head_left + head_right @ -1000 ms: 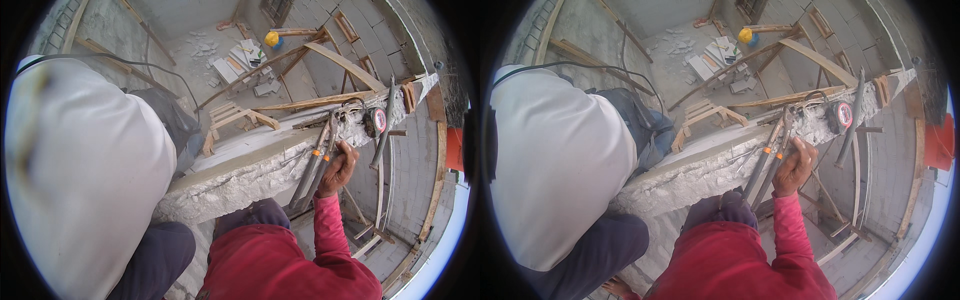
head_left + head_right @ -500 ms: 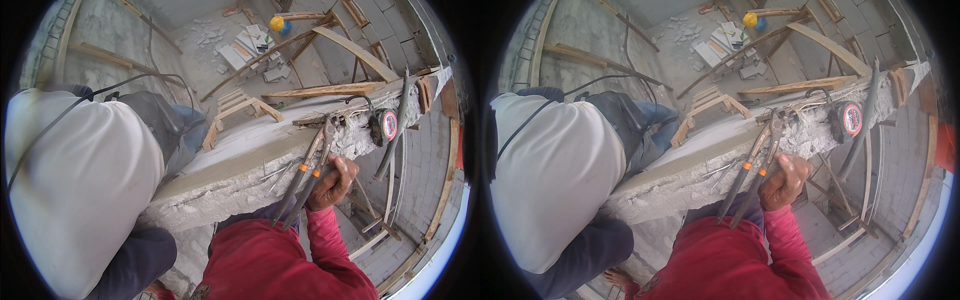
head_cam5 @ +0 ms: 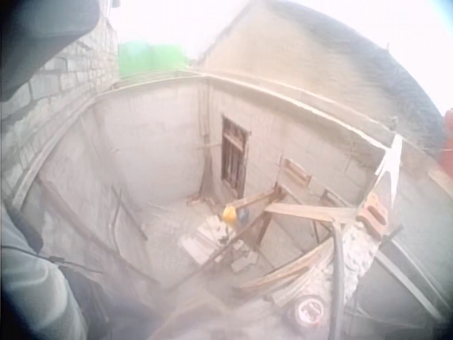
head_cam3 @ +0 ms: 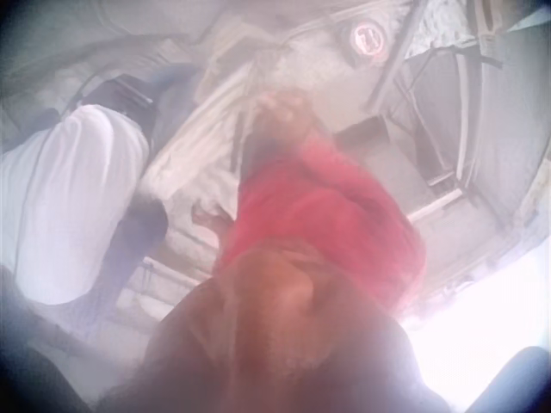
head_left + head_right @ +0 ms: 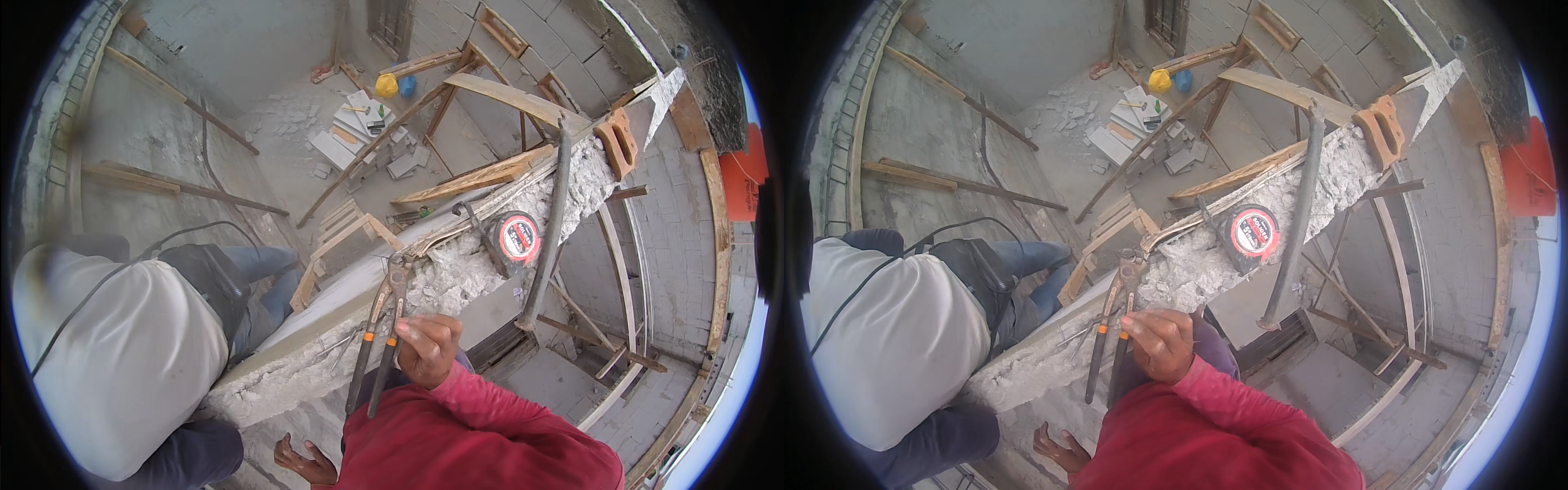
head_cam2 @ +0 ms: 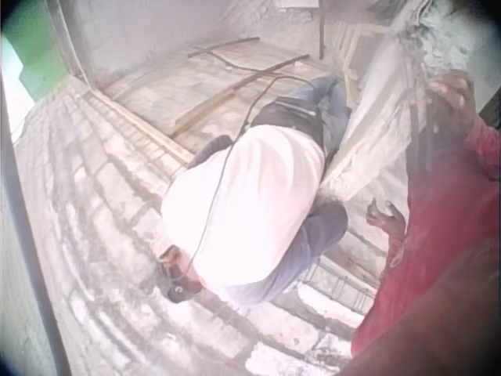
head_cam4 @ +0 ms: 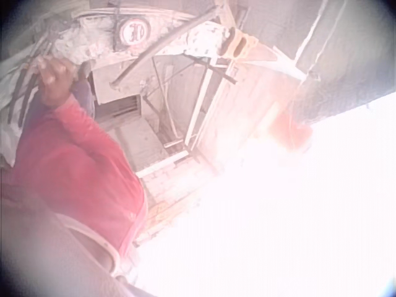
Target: The person uses pliers to tie wire around a metal rebar grid attached to a concrete ceiling. They repeatedly position the wire and twist it to secure the rebar sections together.
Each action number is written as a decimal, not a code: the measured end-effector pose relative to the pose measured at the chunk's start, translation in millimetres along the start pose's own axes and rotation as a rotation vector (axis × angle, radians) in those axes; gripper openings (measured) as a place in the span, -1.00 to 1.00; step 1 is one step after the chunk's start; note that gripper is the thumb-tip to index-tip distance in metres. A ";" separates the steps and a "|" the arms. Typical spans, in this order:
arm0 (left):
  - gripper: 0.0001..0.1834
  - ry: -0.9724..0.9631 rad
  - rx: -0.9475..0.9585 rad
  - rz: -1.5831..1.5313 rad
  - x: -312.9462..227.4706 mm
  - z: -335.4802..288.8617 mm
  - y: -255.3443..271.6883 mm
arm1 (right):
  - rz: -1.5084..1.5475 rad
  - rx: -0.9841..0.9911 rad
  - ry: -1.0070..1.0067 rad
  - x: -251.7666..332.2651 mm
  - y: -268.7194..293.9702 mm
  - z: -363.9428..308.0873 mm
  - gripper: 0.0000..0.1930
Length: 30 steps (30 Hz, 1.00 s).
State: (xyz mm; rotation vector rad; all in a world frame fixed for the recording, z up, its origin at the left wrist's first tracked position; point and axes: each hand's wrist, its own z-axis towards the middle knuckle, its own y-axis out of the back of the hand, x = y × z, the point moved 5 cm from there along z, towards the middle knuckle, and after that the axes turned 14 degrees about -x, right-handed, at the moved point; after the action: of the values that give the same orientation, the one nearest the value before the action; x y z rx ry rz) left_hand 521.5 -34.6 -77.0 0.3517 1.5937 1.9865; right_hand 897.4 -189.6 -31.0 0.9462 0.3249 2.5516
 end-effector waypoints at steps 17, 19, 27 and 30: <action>-0.15 -0.394 0.227 -0.709 -272.5 192.1 50.0 | 0.300 0.125 0.022 -10.9 9.8 2.3 -0.57; -0.13 -0.460 0.251 -0.583 -285.2 182.7 47.5 | 0.364 0.145 0.022 -13.7 13.7 1.8 -0.46; -0.17 -0.504 0.264 -0.353 -299.8 173.3 18.2 | 0.572 0.239 0.020 -24.4 19.5 4.0 -0.50; -0.20 -0.492 0.279 -0.341 -303.9 174.8 16.4 | 0.623 0.265 0.024 -27.9 20.2 3.9 -0.50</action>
State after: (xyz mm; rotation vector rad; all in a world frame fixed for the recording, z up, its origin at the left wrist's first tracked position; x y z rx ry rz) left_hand 855.1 -69.8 26.4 0.5815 1.4847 1.3000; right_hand 913.5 -219.7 -37.0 1.2748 0.4375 3.1382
